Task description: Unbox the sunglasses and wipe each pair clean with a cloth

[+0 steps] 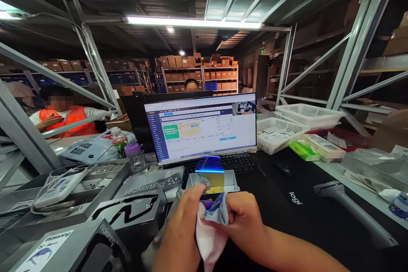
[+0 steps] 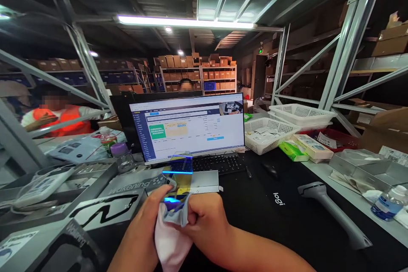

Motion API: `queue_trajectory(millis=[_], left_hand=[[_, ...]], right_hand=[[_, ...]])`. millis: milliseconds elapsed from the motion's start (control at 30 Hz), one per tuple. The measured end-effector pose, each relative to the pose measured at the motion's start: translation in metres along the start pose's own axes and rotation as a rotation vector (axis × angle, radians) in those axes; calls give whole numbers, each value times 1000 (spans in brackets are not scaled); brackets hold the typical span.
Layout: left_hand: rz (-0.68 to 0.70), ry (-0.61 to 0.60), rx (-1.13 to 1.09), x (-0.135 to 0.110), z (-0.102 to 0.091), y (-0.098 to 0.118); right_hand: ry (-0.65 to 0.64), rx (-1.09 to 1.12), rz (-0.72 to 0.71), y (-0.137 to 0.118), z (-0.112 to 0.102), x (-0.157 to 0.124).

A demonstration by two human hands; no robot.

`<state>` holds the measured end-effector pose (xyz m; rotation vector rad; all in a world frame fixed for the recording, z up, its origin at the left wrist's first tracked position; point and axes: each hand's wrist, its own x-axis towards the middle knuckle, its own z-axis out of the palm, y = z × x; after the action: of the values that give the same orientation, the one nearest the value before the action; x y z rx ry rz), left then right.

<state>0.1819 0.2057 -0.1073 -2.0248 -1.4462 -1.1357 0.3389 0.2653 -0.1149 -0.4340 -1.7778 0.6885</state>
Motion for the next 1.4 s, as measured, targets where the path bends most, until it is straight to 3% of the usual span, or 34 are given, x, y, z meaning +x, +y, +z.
queue_trajectory(millis=[233, 367, 533, 667, 800, 867, 933, 1067, 1167, 1400], left_hand=[[81, -247, -208, 9, -12, -7], [-16, -381, -356, 7, -12, -10], [-110, -405, -402, 7, -6, -9], [-86, -224, -310, 9, -2, -6], [-57, 33, -147, 8, 0, -7], [-24, 81, -88, 8, 0, -9], [9, 91, -47, 7, -1, -12], [22, 42, -39, 6, -1, -17], [2, -50, -85, 4, 1, -20], [154, -218, -13, 7, -7, -15]], right_hand=[[35, 543, 603, -12, -21, 24], [104, 787, 745, -3, -34, 37], [168, 833, 711, 1, -38, 41], [232, 742, 582, -4, -20, 29], [173, 415, 307, -8, 14, 5], [152, 228, 106, -6, 25, -4], [95, 139, -2, -3, 27, -7], [-62, 146, 159, -1, 12, 1], [-121, 312, 332, -5, -4, 12], [69, 728, 671, -14, -38, 34]])
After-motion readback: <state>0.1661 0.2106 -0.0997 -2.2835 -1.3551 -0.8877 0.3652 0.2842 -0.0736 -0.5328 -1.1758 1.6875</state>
